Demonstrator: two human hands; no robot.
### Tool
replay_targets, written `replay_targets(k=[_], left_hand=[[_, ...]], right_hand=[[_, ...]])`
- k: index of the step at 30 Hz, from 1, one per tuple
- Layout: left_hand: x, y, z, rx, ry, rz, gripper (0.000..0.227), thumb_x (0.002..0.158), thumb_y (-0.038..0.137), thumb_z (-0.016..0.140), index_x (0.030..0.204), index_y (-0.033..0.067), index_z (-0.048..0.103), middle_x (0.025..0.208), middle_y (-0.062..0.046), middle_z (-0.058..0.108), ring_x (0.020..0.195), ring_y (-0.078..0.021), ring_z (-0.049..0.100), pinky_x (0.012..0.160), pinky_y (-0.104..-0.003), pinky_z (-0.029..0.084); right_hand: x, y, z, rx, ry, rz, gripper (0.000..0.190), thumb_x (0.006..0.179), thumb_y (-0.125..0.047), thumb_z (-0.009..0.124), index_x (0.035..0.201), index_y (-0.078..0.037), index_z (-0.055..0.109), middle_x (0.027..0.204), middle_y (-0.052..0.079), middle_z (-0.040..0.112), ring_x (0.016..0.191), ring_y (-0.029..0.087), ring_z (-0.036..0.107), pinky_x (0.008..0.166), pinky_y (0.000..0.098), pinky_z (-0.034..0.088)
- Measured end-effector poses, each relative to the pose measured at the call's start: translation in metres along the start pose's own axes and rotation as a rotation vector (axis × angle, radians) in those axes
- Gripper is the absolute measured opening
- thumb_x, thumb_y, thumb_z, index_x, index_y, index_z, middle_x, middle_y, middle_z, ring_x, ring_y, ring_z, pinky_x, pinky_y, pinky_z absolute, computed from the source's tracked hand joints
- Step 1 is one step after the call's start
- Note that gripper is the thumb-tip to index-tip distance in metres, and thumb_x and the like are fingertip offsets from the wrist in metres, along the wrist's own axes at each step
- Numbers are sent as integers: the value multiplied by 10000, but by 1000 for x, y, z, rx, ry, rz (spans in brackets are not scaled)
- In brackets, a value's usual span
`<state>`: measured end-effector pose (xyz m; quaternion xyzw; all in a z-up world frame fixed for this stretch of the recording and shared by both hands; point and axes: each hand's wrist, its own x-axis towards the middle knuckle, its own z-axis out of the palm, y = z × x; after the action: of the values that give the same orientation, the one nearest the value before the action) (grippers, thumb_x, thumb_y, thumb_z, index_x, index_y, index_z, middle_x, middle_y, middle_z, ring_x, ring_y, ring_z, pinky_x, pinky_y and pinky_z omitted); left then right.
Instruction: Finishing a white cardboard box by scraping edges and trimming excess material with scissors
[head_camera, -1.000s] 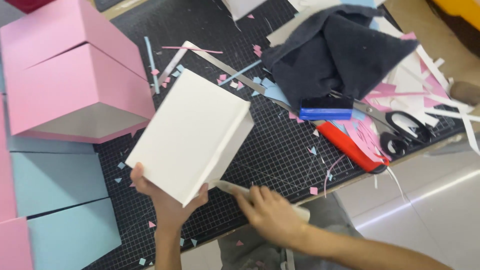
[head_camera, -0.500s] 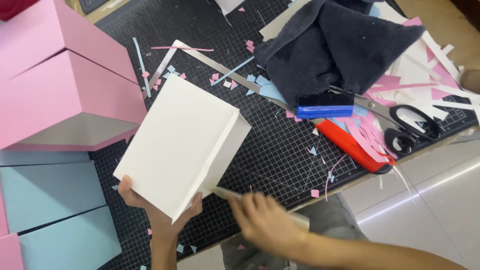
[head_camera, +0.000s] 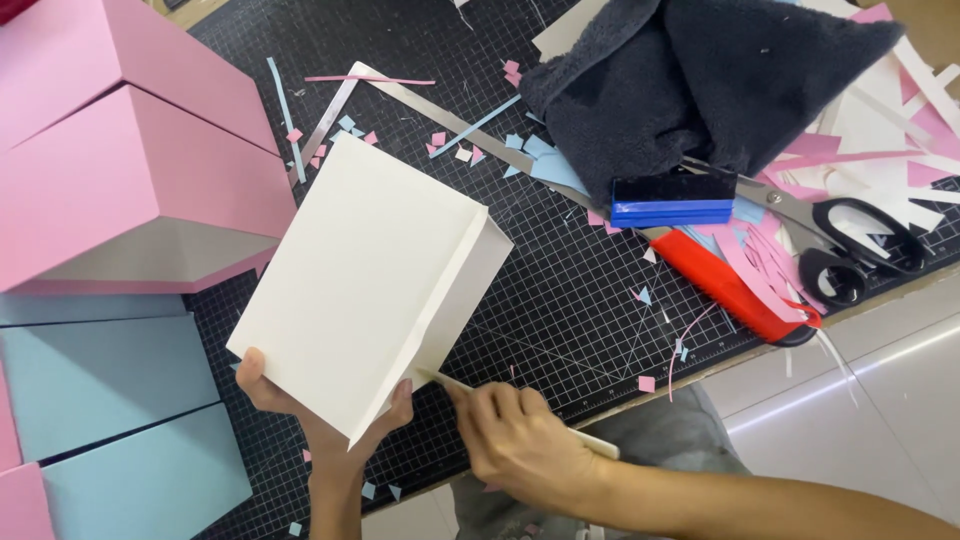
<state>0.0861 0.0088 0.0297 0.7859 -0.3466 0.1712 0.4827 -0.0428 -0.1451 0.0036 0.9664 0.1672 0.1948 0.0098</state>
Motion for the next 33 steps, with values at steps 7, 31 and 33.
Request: replay_targets(k=[7,31,33], left_hand=[[2,8,0,-23,1,-37,1018,759,183,758,1473,272,38,1516,-221,197,1382,-349,362,1121,-454,426],[0,13,-6,-29,-49,-83,1053,748,147,768,1463,301,10,1511,-191,149,1372,-326,341,1102,-461,410],[0,12,-7,-26,-38,-80,1043,749,157,767,1461,290,16,1502,-191,156,1374,-327,332,1099,-461,408]], right_hand=[[-3,1,27,222,27,126,202,969,-62,519,1096,-49,676,760,77,516,581,215,503,469,327,426],[-4,131,-9,1393,-619,676,400,922,-329,572,1268,-229,744,687,-23,629,541,95,449,507,283,325],[-21,160,-24,1168,-486,720,441,908,-363,579,1307,-209,685,950,-22,688,755,116,583,663,288,416]])
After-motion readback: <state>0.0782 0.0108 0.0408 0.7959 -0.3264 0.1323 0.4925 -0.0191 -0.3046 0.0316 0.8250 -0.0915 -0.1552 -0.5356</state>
